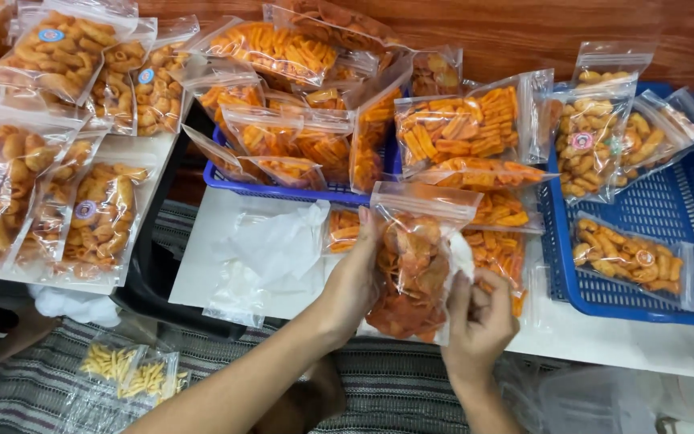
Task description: The person sits on the floor and wipes the exterior of multiple clear plastic bags containing orange snacks using a white tissue. They pick up each bag, wipe it, and place it into a blue basket. The person handles both small and larger snack bags, moving them from a pile on the table to the basket.
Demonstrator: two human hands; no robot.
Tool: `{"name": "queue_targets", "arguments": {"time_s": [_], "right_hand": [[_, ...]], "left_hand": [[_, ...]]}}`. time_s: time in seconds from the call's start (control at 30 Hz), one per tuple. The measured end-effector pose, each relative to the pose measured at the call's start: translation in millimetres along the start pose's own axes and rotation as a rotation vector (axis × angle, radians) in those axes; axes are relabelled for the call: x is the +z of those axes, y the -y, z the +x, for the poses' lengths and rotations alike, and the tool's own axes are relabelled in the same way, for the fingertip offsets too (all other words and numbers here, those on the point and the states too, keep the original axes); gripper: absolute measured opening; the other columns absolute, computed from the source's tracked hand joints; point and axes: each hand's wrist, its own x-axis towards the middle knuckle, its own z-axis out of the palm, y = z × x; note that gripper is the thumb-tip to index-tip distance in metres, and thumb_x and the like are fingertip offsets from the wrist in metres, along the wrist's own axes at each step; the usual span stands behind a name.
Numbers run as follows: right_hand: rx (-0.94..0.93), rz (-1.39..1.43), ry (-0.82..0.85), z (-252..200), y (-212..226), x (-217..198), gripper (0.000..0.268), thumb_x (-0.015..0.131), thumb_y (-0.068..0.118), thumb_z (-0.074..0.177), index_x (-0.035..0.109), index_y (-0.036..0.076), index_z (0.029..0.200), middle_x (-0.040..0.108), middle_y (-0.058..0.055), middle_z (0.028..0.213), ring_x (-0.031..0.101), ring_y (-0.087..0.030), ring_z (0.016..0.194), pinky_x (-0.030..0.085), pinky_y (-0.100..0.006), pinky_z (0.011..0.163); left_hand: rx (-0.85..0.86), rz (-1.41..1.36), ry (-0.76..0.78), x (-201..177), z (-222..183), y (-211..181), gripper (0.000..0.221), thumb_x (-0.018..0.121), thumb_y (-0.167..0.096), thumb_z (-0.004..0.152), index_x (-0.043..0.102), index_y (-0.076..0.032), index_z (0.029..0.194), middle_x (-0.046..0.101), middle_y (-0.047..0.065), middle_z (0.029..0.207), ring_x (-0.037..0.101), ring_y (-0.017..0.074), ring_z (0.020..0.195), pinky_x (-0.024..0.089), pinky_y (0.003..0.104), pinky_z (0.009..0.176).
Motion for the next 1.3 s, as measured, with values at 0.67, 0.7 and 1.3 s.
{"name": "queue_targets", "arguments": {"time_s": [0.67, 0.7, 1.3], "right_hand": [[-1.382, -0.348, 0.794, 125, 89, -63, 0.029, 0.044, 0.003, 0.099, 0.068, -0.004, 0.113, 0.066, -0.022, 0.122, 0.066, -0.037, 0.110, 0.058, -0.041, 0.091], [-1.336, -0.400, 0.749, 128, 89, -66, 0.022, 0.054, 0.004, 0.096, 0.069, -0.003, 0.111, 0.066, -0.022, 0.119, 0.067, -0.039, 0.106, 0.058, -0.042, 0.088], [-0.970, -0.153, 0.825, 166, 68, -62, 0.010, 0.067, 0.013, 0.095, 0.071, 0.009, 0.104, 0.067, -0.012, 0.109, 0.066, -0.035, 0.101, 0.056, -0.046, 0.087]], "left_hand": [[0.268, -0.078, 0.080, 18, 21, 7, 0.083, 0.039, -0.057, 0.103, 0.026, 0.002, 0.159, 0.034, 0.021, 0.163, 0.031, 0.0333, 0.151, 0.023, 0.051, 0.123], [0.268, -0.079, 0.092, 23, 23, 7, 0.082, 0.039, -0.057, 0.103, 0.028, 0.003, 0.158, 0.035, 0.023, 0.161, 0.033, 0.0336, 0.150, 0.024, 0.051, 0.122], [0.262, 0.170, -0.154, 42, 53, 4, 0.080, 0.030, -0.055, 0.106, 0.030, 0.006, 0.157, 0.022, 0.028, 0.165, 0.020, 0.0343, 0.155, 0.009, 0.050, 0.127]]}}
